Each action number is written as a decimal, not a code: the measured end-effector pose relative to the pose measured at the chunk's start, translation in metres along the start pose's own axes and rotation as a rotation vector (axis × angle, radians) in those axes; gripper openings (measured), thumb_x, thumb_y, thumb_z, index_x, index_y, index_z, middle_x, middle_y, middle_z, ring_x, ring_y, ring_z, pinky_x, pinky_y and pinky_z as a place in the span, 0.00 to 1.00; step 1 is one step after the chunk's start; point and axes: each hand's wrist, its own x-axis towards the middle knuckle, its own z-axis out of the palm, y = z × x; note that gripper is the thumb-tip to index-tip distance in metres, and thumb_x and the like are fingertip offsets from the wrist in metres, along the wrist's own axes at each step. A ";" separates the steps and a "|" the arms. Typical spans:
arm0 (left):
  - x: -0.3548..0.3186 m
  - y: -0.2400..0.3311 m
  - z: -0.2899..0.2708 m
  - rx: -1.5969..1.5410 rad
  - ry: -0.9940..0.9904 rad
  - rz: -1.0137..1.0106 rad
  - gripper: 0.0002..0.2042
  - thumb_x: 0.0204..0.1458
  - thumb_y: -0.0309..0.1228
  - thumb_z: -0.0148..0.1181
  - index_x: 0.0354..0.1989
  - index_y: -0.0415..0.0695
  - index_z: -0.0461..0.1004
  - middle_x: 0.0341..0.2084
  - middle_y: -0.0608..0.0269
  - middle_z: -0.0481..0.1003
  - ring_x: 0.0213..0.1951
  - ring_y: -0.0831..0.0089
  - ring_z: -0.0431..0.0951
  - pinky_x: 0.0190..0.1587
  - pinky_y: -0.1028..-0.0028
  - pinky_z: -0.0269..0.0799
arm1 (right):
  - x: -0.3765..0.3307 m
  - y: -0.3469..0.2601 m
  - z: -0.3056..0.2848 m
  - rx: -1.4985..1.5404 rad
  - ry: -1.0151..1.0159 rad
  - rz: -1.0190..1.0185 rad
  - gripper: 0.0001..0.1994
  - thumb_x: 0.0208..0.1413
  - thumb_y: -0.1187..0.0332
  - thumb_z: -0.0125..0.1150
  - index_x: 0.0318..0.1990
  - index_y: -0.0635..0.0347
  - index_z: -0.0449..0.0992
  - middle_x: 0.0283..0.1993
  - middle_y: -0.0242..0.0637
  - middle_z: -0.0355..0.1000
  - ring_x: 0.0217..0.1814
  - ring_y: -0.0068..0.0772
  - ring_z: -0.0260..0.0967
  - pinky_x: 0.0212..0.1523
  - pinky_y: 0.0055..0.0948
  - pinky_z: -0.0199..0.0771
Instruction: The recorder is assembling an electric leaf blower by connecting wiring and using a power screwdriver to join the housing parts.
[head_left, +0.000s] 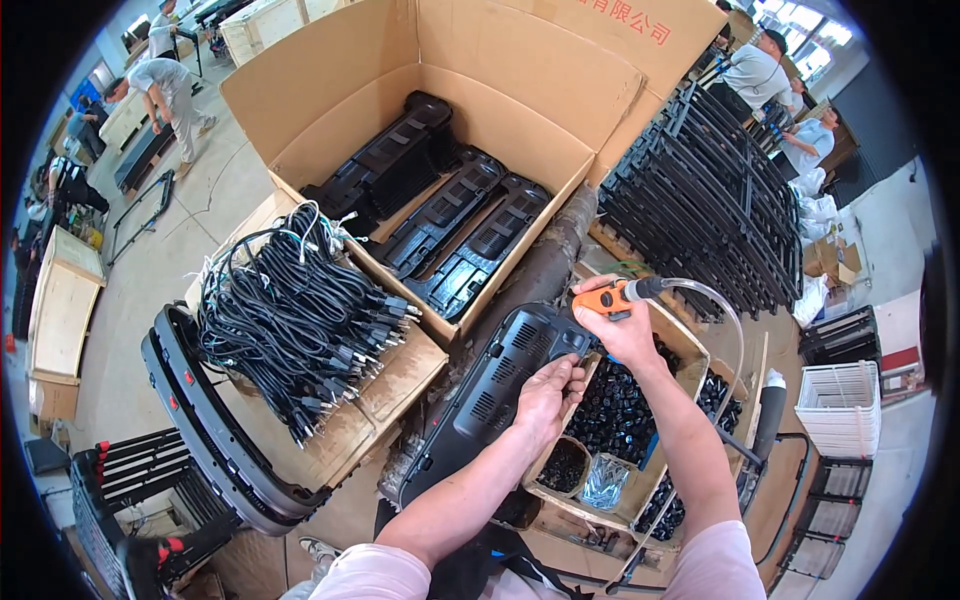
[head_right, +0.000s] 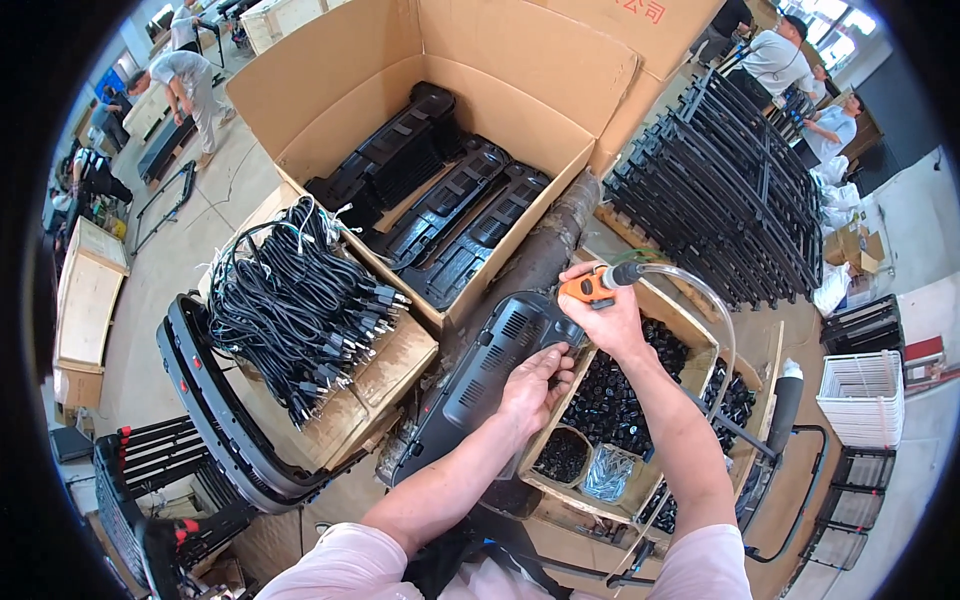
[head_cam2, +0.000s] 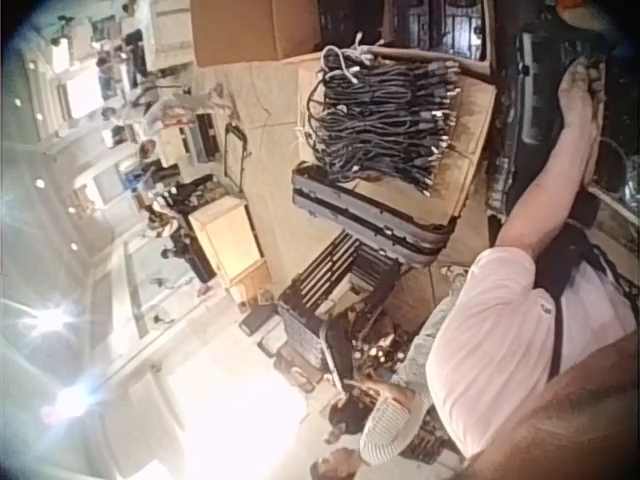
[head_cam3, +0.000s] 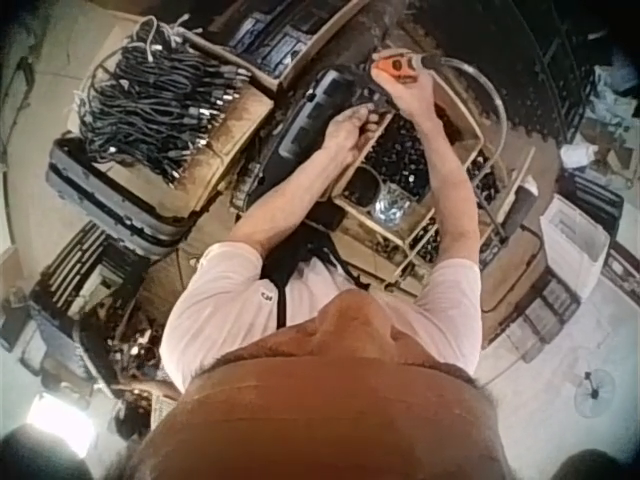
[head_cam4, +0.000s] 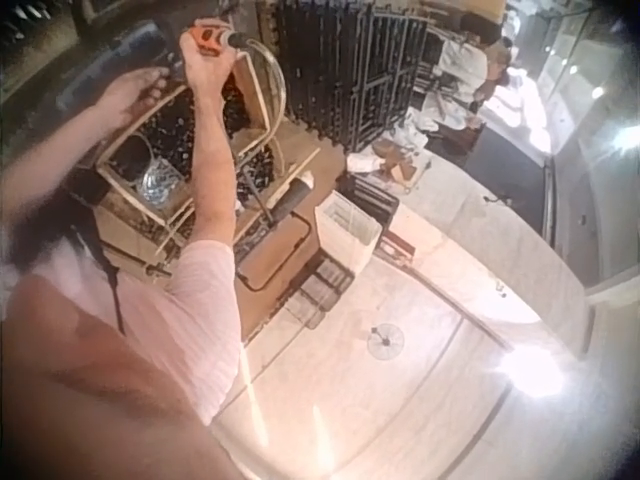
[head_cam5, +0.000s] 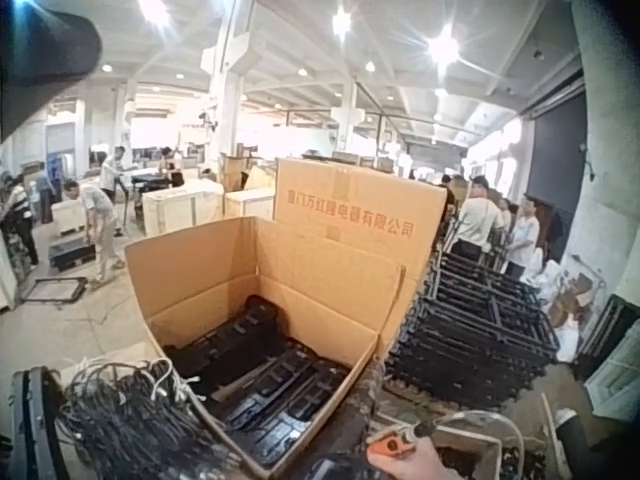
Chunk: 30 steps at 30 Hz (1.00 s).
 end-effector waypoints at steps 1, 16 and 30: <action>0.000 0.001 0.000 -0.002 0.000 0.006 0.11 0.72 0.33 0.56 0.54 0.41 0.78 0.37 0.64 0.82 0.32 0.77 0.80 0.34 0.78 0.79 | 0.002 -0.005 0.003 -0.014 -0.002 0.025 0.13 0.52 0.78 0.73 0.46 0.62 0.80 0.49 0.37 0.81 0.51 0.27 0.78 0.55 0.31 0.79; 0.003 0.024 0.005 -0.176 0.128 -0.022 0.13 0.71 0.42 0.58 0.48 0.46 0.78 0.31 0.71 0.77 0.29 0.77 0.75 0.31 0.76 0.74 | -0.028 -0.031 -0.005 0.201 0.045 -0.011 0.25 0.55 0.80 0.72 0.61 0.66 0.73 0.54 0.43 0.81 0.56 0.31 0.79 0.59 0.33 0.80; 0.012 0.047 -0.019 -0.547 -0.130 -0.037 0.11 0.73 0.39 0.55 0.51 0.46 0.76 0.31 0.72 0.74 0.32 0.77 0.73 0.34 0.78 0.75 | -0.042 -0.059 0.005 0.264 -0.119 0.024 0.26 0.56 0.78 0.72 0.62 0.66 0.70 0.58 0.47 0.79 0.60 0.34 0.77 0.64 0.35 0.78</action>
